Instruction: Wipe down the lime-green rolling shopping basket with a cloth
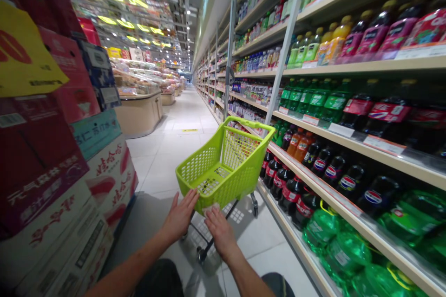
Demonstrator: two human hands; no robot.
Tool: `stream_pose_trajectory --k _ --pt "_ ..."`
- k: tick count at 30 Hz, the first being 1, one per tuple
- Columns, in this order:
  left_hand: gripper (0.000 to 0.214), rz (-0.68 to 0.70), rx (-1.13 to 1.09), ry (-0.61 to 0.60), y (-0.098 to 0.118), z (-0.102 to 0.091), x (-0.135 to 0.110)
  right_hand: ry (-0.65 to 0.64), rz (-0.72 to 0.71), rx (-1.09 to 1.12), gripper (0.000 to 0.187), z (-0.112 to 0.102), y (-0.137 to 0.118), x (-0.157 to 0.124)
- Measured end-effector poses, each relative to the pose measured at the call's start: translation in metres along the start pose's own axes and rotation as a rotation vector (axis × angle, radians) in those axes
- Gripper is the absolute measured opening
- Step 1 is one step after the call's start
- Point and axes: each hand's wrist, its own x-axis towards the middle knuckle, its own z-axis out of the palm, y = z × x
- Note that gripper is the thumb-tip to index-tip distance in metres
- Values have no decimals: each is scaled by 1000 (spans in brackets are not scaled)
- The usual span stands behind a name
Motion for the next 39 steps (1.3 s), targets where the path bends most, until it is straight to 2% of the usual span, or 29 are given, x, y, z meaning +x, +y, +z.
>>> stream_pose_trajectory --k 4,7,12,14,18,20,23,25,28,31,35,39 --pt "60 13 -28 33 -4 -1 10 28 40 -49 31 -15 2 7" --pt "66 -31 -33 25 -9 -2 18 68 85 -64 34 -11 3 15" --pt "66 -23 -33 -62 -4 -4 22 -59 100 -44 29 1 3 5" --pt "65 -6 -50 -61 1 -3 21 -54 90 -50 29 -5 3 8" --pt "63 28 -58 -10 6 0 18 75 84 -77 37 -25 3 23" --pt "66 -22 -37 9 2 2 17 93 38 -83 36 -31 2 18" --pt "72 -92 -8 -26 -4 2 16 52 -24 -78 35 -39 4 2" --pt "73 -65 -8 -51 -5 2 14 56 60 -75 40 -46 8 -1" --pt "72 -48 -25 -42 1 2 13 124 247 -81 48 -53 18 10" --pt "70 -58 -19 -21 8 2 14 152 307 -79 50 -45 21 26" --pt "68 -143 27 -5 7 0 16 93 250 -27 50 -24 11 33" --pt "68 -111 24 -32 9 -3 15 85 274 -107 54 -23 11 32"
